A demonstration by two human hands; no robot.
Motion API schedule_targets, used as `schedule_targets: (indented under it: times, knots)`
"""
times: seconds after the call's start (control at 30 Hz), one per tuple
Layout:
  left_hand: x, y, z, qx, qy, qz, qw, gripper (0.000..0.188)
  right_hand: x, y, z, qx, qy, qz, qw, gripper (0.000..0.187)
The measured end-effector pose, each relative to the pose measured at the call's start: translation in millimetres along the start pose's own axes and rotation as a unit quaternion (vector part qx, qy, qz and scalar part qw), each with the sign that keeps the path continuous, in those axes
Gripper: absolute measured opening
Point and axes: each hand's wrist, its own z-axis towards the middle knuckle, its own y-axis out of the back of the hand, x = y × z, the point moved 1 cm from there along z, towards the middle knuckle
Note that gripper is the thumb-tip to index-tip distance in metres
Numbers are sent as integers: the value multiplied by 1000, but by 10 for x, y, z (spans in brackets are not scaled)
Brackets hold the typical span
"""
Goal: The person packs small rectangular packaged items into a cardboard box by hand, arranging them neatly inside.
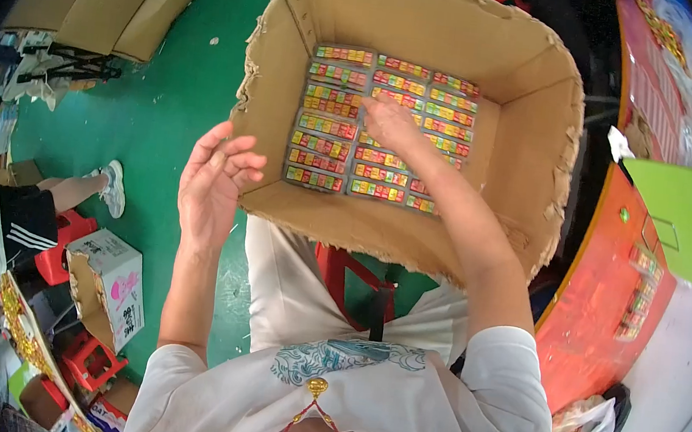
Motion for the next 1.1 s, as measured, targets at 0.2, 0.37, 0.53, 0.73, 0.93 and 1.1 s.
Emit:
schedule_targets:
  times: [0.2,0.37,0.53,0.73,0.93,1.1]
  knots:
    - [-114,-112,-185,0,-9,3,1000,33,76,149,-246,34,-27,-36,998,36]
    - [145,51,-854,-120,-73,158,977,30,-107,-358,101,-22,1,-45,999,31]
    - [725,477,-1283,-199,-58,504,838,34,-257,-731,510,-55,-4,-70,996,25]
    - [1204,670,-1211,-50,-24,767,639,44,-216,-855,671,-114,13,-91,989,23]
    - [1251,728,-1170,-44,-11,762,646,41,-283,-880,702,-142,29,-57,988,18]
    - [1293,760,-1162,-38,-6,750,661,39,-384,-962,758,-132,30,-16,991,15]
